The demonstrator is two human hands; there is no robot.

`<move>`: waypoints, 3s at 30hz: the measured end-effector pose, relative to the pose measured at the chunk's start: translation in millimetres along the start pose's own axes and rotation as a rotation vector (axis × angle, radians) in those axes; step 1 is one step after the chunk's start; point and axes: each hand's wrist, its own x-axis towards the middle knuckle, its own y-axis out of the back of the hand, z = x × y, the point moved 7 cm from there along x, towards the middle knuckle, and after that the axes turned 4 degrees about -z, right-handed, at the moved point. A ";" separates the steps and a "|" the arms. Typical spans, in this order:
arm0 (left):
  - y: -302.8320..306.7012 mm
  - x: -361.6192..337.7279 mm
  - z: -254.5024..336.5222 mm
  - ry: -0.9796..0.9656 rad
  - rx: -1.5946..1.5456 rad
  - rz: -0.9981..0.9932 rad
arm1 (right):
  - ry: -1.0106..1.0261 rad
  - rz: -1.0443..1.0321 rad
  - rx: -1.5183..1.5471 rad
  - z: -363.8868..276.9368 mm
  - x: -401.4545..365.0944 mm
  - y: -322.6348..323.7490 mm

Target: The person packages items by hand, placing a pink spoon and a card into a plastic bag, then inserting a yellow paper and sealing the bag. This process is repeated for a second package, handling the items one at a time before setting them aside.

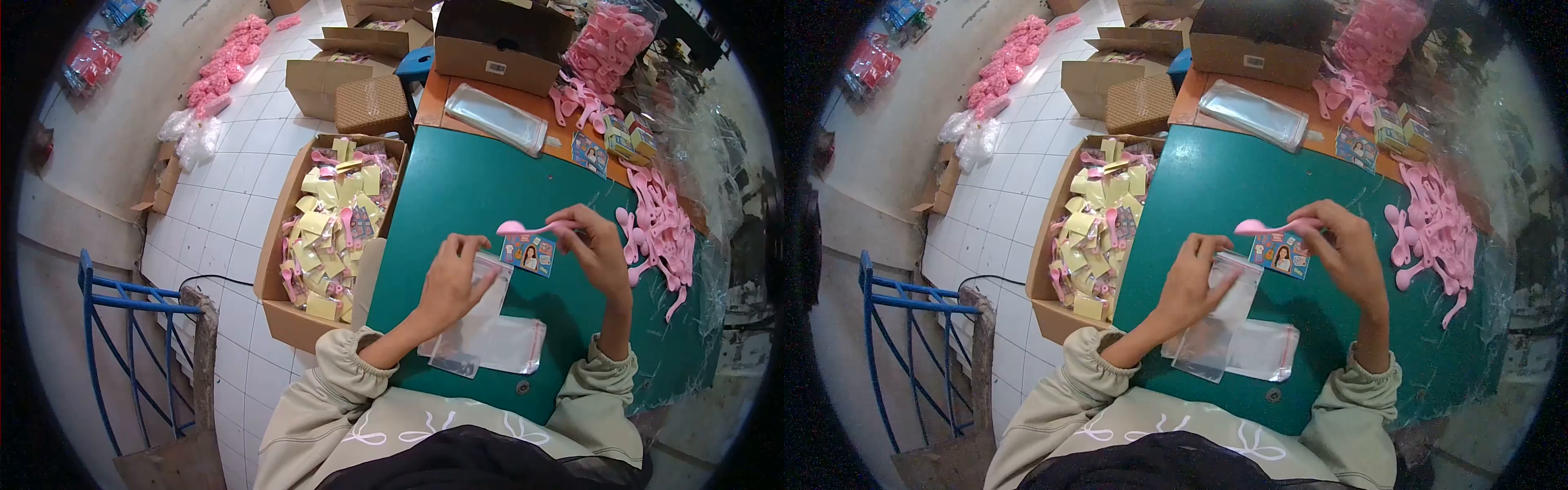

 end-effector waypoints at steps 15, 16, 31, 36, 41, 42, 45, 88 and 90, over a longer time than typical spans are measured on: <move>4.2 0.5 -2.7 -0.126 -0.031 -0.187 | 0.017 0.056 -0.411 25.2 -0.2 1.8; 1.3 -0.9 -5.3 -0.121 -0.046 -0.197 | 0.068 0.068 -0.458 23.8 0.3 1.7; 1.9 4.2 -9.8 -0.084 -0.141 -0.207 | -0.017 -0.012 -0.163 -7.2 -2.4 -18.9; 3.6 6.7 -13.1 -0.035 -0.249 -0.231 | 0.000 -0.033 -0.244 -4.0 -1.8 -24.8; 3.4 6.0 -12.1 -0.024 -0.155 -0.245 | -0.024 -0.043 -0.268 -2.8 -2.5 -23.7; 3.1 5.9 -11.9 -0.024 -0.119 -0.249 | -0.028 -0.053 -0.265 -1.1 -2.7 -24.1; 3.8 6.0 -17.0 -0.026 -0.171 -0.186 | -0.036 -0.087 -0.237 3.7 -3.8 -22.0; -6.8 2.2 -8.3 0.273 -0.957 -0.446 | 0.158 0.162 0.148 -23.1 -7.1 -14.3; -10.3 1.0 -9.9 0.221 -0.920 -0.471 | 0.266 0.162 0.002 -31.6 -10.4 -12.2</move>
